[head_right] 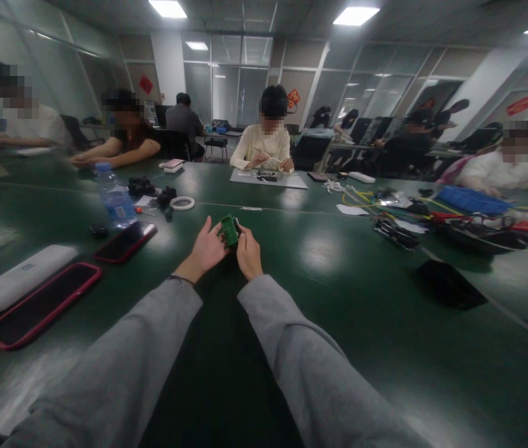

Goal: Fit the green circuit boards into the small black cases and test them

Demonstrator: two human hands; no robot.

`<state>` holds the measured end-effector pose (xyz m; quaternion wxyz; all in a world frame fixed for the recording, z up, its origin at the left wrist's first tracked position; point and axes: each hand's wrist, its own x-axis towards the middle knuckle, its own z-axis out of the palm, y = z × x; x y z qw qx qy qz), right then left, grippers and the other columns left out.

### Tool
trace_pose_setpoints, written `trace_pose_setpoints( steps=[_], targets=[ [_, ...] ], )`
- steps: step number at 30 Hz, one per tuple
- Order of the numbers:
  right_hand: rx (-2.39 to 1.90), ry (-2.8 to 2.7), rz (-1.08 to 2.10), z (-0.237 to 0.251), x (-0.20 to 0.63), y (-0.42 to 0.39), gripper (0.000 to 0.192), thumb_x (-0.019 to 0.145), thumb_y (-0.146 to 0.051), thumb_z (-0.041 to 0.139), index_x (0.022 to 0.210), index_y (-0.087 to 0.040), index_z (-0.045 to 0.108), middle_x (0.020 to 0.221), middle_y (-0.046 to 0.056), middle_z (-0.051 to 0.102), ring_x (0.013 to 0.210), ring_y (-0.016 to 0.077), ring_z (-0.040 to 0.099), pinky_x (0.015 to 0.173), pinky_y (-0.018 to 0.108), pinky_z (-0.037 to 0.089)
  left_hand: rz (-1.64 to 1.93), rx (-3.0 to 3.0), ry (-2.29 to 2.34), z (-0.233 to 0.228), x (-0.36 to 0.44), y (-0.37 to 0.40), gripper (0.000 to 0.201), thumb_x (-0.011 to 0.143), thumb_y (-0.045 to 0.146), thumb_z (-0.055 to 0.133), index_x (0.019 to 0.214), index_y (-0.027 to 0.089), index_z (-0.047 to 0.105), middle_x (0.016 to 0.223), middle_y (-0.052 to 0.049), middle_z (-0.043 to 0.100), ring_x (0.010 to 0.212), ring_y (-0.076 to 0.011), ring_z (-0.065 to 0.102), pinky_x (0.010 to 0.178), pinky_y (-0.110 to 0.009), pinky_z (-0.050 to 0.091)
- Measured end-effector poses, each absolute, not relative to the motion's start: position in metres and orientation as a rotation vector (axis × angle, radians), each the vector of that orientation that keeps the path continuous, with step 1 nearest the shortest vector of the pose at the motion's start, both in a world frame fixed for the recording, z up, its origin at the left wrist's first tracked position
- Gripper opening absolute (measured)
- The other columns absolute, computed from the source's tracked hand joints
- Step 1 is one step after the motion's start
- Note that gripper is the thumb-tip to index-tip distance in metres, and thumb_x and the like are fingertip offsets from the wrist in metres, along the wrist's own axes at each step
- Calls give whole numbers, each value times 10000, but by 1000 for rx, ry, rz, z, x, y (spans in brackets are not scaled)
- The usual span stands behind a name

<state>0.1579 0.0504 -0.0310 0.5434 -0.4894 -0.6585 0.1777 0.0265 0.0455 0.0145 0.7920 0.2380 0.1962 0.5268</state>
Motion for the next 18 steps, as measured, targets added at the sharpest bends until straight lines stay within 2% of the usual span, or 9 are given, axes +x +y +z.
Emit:
trace_pose_setpoints(
  steps=[3,7,9,12,14,16,18],
  targets=[
    [-1209,-1525,514,-31,160,51,459,862,-508,414,1189,-202,510,1136,63,591,1036,194,555,931,353,409,1120,598,380,19,38,39,410,869,522,382,1059,214,578,912,-44,647,922,-192,595,850,-314,435],
    [-1287,-1451,616,-36,168,62,627,647,-527,667,1135,-162,519,1047,85,616,939,211,579,856,362,445,1072,689,367,20,46,33,392,872,476,415,1124,216,565,1156,-58,598,1098,-208,527,937,-313,386],
    [-1291,-1370,668,-36,176,67,582,613,-533,680,1032,-145,565,946,75,636,846,200,587,789,344,467,1043,704,415,18,46,33,396,862,483,432,1143,237,565,1262,-46,541,1178,-215,472,973,-317,358],
    [-1266,-1282,794,-34,204,66,515,647,-565,634,930,-136,604,792,55,641,717,174,587,694,309,473,1024,726,479,7,37,40,403,836,522,454,1137,281,571,1369,-26,446,1249,-239,407,994,-364,343],
    [-1300,-1265,820,-32,238,59,498,671,-574,616,904,-134,625,737,59,638,672,167,585,651,292,460,1007,724,524,-4,28,47,412,832,516,466,1144,263,558,1368,-72,442,1238,-259,425,982,-397,358],
    [-1437,-1278,688,-28,285,49,466,680,-559,622,879,-138,645,722,76,636,639,160,571,610,285,428,1006,645,552,-14,19,54,432,830,499,476,1152,216,529,1312,-142,485,1173,-281,493,944,-420,398],
    [-1643,-1274,441,-20,341,40,419,692,-513,633,878,-138,652,679,95,621,604,153,547,596,303,384,1056,556,518,-21,12,59,414,850,469,455,1165,203,492,1275,-157,511,1125,-274,537,916,-420,428]
  ],
)
